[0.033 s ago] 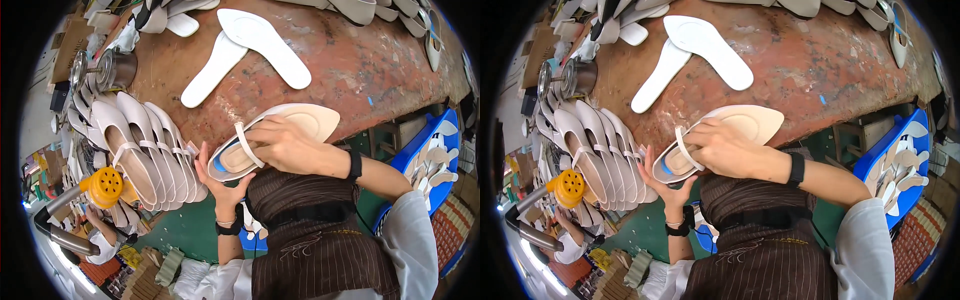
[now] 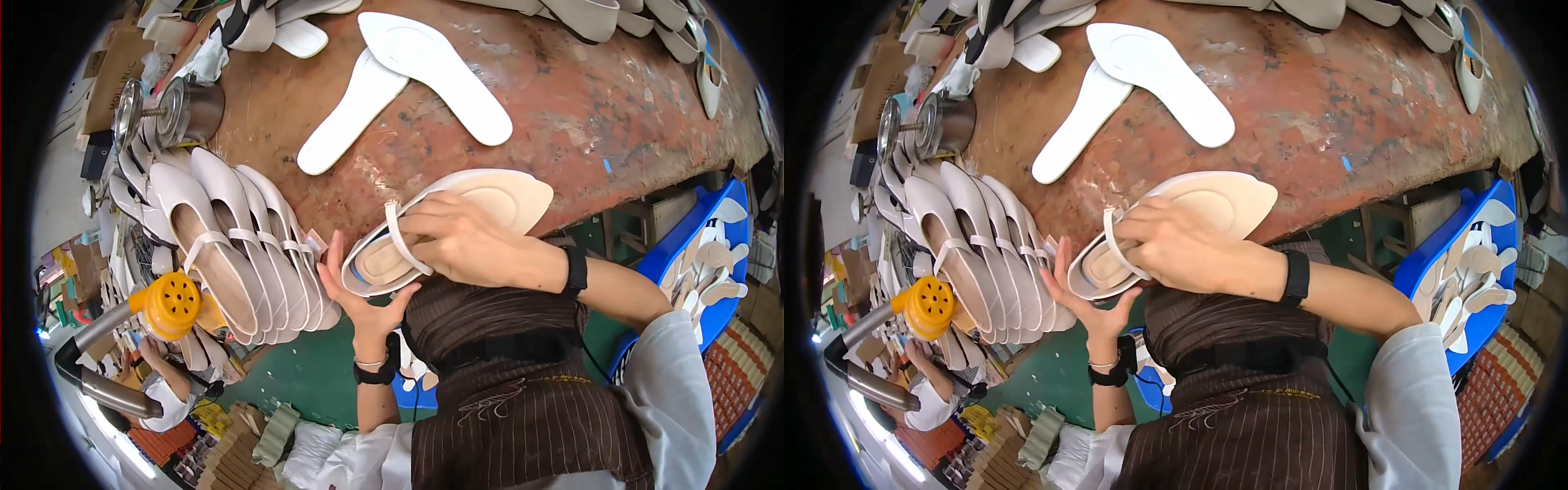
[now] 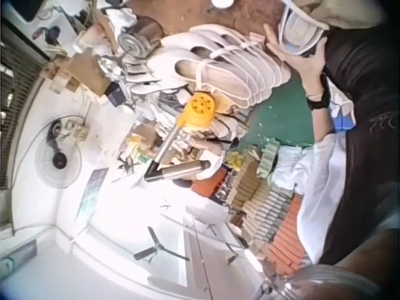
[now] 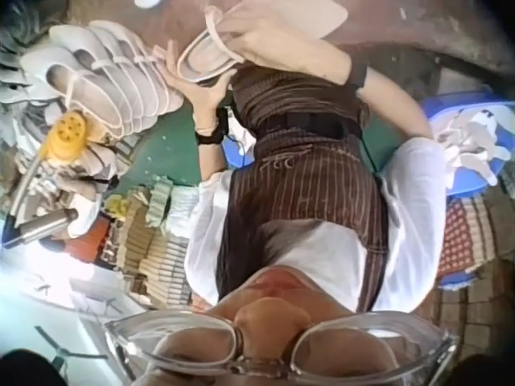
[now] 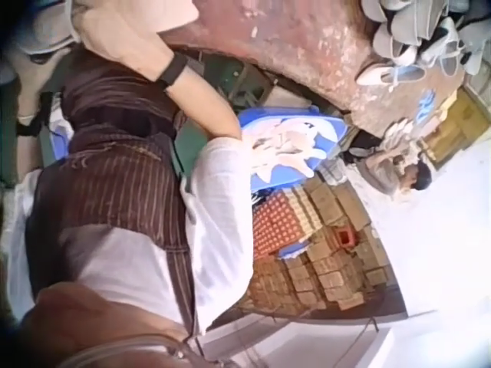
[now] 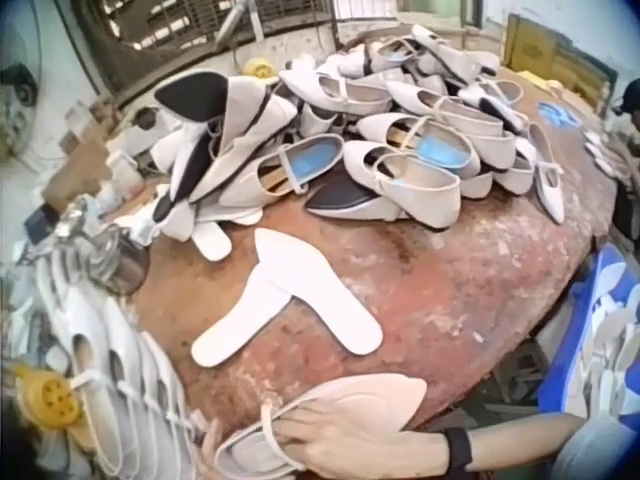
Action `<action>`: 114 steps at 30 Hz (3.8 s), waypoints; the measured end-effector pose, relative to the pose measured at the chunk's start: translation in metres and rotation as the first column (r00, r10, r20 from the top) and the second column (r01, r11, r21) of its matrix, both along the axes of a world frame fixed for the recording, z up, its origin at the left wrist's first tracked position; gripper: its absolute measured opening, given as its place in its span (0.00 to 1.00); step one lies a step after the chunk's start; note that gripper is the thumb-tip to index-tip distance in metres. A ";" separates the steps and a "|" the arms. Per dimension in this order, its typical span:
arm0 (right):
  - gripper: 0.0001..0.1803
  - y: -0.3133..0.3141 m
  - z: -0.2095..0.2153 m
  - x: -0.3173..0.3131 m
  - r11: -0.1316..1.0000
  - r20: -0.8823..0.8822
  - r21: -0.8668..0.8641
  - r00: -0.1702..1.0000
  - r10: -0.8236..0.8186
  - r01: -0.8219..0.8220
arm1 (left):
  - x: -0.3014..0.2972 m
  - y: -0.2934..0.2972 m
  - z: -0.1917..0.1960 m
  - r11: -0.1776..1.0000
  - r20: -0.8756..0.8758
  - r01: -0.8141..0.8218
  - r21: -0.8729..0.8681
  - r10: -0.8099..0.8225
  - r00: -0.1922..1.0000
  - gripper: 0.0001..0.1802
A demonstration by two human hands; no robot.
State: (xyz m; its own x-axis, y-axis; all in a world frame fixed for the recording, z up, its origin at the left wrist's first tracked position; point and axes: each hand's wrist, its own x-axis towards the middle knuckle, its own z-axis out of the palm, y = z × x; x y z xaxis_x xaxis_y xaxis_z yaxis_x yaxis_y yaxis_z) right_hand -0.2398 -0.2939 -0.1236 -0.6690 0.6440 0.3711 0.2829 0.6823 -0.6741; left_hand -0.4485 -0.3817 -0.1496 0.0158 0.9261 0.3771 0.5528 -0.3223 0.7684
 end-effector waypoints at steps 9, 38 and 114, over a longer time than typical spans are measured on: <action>0.15 0.003 -0.001 -0.021 0.998 0.116 -0.037 0.991 0.059 -0.055 | -0.008 0.004 -0.005 0.998 0.010 0.062 -0.013 -0.062 0.998 0.83; 0.21 0.064 0.045 0.026 0.625 0.259 -0.044 0.613 -0.746 0.779 | 0.087 -0.011 0.068 0.906 -0.327 0.043 -0.421 -0.196 0.925 0.30; 0.39 -0.010 0.139 0.182 0.700 -0.685 -0.709 0.317 -0.656 -0.083 | 0.152 0.154 0.155 0.939 -0.163 0.342 -0.038 -0.344 0.925 0.38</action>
